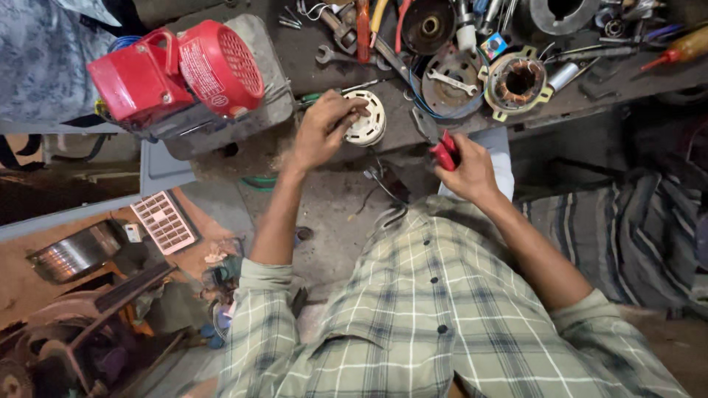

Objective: The person works on a white cylindrical electrical component, using pliers to adjust wires and a cloth to wipe the surface. They rotate the component and use a hammer to tap it, then continue adjusting wires with pliers.

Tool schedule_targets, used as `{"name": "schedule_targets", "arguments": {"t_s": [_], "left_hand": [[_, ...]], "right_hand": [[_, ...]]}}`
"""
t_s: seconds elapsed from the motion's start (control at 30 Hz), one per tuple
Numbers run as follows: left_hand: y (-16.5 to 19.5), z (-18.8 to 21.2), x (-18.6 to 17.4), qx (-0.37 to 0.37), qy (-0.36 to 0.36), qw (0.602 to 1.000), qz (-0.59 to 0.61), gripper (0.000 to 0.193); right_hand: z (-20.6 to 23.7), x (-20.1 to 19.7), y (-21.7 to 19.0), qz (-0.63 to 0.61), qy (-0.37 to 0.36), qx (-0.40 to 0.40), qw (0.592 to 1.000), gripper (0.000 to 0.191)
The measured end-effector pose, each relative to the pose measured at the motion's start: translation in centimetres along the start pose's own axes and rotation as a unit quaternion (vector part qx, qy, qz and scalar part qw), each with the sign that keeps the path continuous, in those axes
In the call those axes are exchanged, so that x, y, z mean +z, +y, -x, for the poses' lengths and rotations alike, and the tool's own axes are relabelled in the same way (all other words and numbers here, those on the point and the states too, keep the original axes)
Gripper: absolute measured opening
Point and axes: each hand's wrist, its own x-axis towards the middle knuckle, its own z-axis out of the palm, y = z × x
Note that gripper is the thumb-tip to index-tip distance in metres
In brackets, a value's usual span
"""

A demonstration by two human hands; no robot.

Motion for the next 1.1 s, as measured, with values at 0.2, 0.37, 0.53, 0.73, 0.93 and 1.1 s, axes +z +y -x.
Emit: {"name": "schedule_targets", "arguments": {"t_s": [0.2,0.37,0.53,0.73,0.93,1.1], "left_hand": [[-0.2,0.7,0.6,0.026,0.087,0.994,-0.069,0.025],[-1.5,0.8,0.2,0.02,0.079,0.995,-0.052,0.017],[-2.3,0.6,-0.1,0.026,0.059,0.996,-0.064,0.015],[-2.5,0.7,0.7,0.063,0.062,0.993,-0.081,0.018],[-1.8,0.8,1.3,0.058,0.095,0.991,-0.069,0.013],[-0.6,1.3,4.6,0.024,0.234,0.962,-0.142,0.013]], "right_hand": [[-0.9,1.3,-0.6,0.054,0.03,-0.121,0.991,0.039],[-1.8,3.3,-1.7,0.004,0.092,-0.287,0.954,0.034],[-1.5,3.8,-2.7,0.145,-0.011,-0.155,0.977,0.034],[-2.0,2.8,-2.8,0.036,0.013,-0.21,0.977,0.031],[-1.5,2.4,-1.7,0.098,-0.085,-0.081,0.988,0.034],[1.0,1.9,0.4,0.036,-0.055,0.075,0.995,0.041]]}}
